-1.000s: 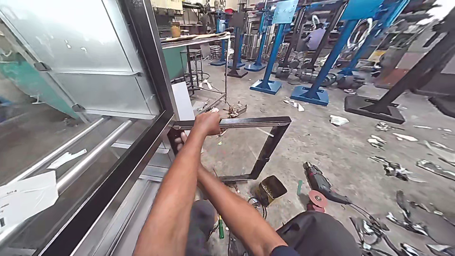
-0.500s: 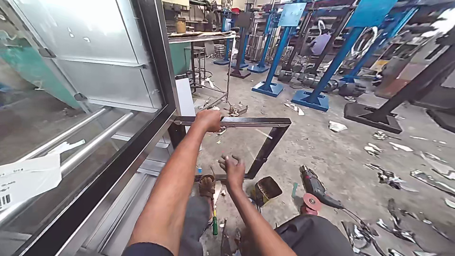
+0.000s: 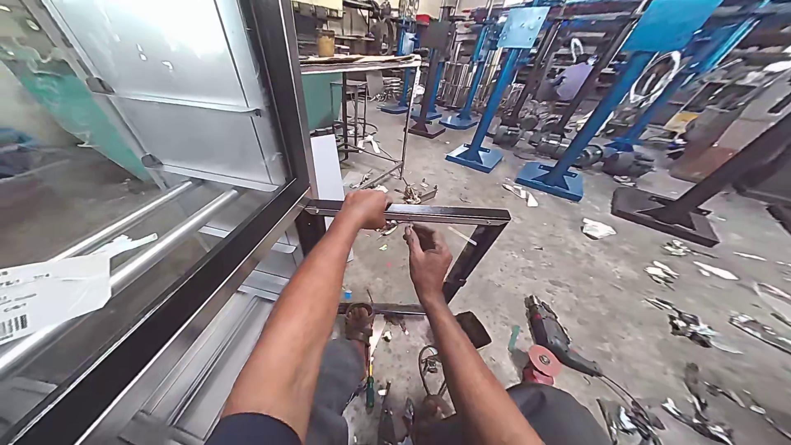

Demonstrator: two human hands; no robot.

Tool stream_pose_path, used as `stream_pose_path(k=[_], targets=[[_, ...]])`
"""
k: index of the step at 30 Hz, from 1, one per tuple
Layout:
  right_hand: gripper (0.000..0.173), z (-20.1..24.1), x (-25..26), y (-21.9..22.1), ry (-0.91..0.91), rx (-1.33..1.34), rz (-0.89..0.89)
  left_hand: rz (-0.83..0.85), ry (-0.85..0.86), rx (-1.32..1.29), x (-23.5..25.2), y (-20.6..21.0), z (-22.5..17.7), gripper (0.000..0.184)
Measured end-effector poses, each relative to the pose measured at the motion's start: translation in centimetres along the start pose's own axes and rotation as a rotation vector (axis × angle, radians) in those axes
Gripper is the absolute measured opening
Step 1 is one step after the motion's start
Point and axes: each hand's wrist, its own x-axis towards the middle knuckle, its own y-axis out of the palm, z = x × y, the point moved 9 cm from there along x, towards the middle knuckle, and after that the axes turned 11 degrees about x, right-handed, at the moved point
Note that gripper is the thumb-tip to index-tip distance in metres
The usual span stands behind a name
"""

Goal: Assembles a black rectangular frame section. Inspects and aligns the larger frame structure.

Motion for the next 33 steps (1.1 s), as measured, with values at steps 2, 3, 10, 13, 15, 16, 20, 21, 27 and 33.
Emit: stream_pose_path(k=[2,3,10,13,15,16,20,21,27,33], targets=[[0.016,0.0,0.6,0.0,-0.029,0.043,-0.029,-0.006,0.002,0.0,-0.1,-0.1,0.0,0.038],[0.015,0.1,0.9,0.1,-0.045,0.039,-0.028,-0.008,0.003,0.001,-0.1,-0.2,0.0,0.038],[0.016,-0.4,1.4,0.5,-0.086,-0.011,-0.016,0.005,0.003,0.01,0.0,-0.1,0.0,0.04],[0.015,-0.6,1.5,0.6,-0.095,-0.023,-0.003,0.001,0.001,0.002,-0.2,-0.2,-0.1,0.037],[0.016,-0.5,1.6,0.5,-0.113,-0.031,-0.007,-0.002,-0.003,0.005,-0.2,-0.2,0.0,0.036],[0.016,-0.3,1.8,0.3,-0.126,-0.032,-0.021,-0.006,-0.003,0.008,-0.1,-0.2,0.0,0.037],[0.014,1.0,2.2,0.1,-0.244,-0.131,-0.038,-0.02,0.002,0.012,0.0,-0.2,0.0,0.036],[0.013,1.2,2.2,0.1,-0.273,-0.159,-0.034,-0.018,0.003,0.013,-0.1,-0.1,-0.1,0.036],[0.011,1.5,2.3,0.3,-0.338,-0.171,0.012,-0.013,-0.002,0.003,-0.1,-0.2,-0.1,0.037],[0.016,1.1,2.3,0.2,-0.292,-0.106,0.021,-0.016,-0.002,0.005,0.0,-0.1,-0.1,0.035]])
